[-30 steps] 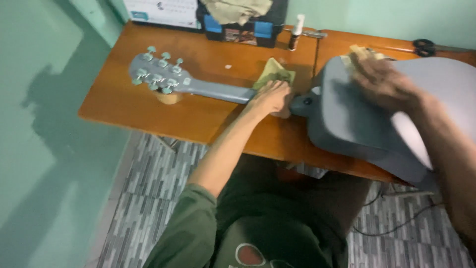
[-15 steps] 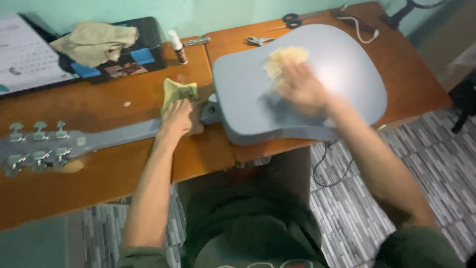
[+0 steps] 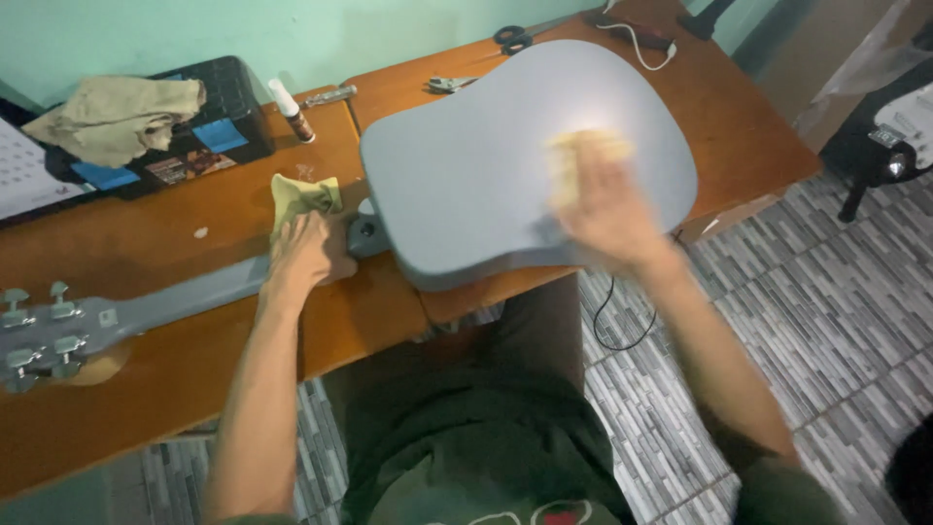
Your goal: Polishing various parts of an acoustic guitar using a soft cloth to achieve a final finish.
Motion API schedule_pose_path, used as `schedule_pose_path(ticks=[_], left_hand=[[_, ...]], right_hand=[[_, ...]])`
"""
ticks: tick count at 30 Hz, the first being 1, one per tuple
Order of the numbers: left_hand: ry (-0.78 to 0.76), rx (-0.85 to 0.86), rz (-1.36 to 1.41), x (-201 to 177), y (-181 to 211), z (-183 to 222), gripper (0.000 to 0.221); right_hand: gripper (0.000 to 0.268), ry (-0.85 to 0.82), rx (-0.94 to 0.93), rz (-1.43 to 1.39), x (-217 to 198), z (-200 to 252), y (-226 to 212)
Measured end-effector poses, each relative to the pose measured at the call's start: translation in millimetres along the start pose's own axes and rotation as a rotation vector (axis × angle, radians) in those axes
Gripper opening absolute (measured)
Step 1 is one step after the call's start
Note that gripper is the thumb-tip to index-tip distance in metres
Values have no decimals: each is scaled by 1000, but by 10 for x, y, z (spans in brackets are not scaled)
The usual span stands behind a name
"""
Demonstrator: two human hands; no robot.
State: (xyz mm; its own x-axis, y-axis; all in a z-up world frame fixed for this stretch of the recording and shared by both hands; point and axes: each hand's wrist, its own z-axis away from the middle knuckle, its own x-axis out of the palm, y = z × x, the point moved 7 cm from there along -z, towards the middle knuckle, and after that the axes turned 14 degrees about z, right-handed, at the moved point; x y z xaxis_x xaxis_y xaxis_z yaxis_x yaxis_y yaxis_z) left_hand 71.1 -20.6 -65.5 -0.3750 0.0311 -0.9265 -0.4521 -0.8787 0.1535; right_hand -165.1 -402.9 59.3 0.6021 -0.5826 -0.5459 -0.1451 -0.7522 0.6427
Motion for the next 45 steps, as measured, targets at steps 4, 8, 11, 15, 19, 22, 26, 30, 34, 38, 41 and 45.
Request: schedule_pose_path(ticks=[4, 8, 11, 15, 19, 22, 26, 30, 34, 38, 41, 45], left_hand=[[-8, -24, 206, -415, 495, 487, 83], [-27, -116, 306, -723, 772, 810, 75], [22, -75, 270, -623, 622, 657, 83], [63, -75, 318, -378, 364, 383, 92], [111, -50, 331, -276, 237, 279, 52], [152, -17, 270, -117, 62, 65, 38], [152, 4, 268, -19, 10, 21, 49], [135, -33, 335, -211, 194, 198, 51], [58, -77, 396, -412, 380, 355, 79], [142, 13, 267, -174, 169, 166, 47], [95, -41, 318, -246, 241, 237, 68], [8, -196, 370, 353, -267, -258, 85]], right_hand=[[68, -85, -47, -536, -1310, -533, -837], [56, -113, -87, -493, -1017, -333, -426], [44, 119, -183, 164, 653, 323, 388], [68, -840, 327, -746, 691, -555, 690], [73, -593, 268, -807, 989, -1156, 178], [72, -586, 1, -825, 175, -1215, -238], [81, -612, -4, -915, 712, -835, -88], [92, -899, 469, -571, 1163, -845, 656], [65, -546, 91, -513, 1786, -1162, 330], [39, 228, -464, -143, 102, -944, -401], [83, -875, -78, -908, -630, -768, -84], [82, -666, 116, -700, 656, -421, 548]])
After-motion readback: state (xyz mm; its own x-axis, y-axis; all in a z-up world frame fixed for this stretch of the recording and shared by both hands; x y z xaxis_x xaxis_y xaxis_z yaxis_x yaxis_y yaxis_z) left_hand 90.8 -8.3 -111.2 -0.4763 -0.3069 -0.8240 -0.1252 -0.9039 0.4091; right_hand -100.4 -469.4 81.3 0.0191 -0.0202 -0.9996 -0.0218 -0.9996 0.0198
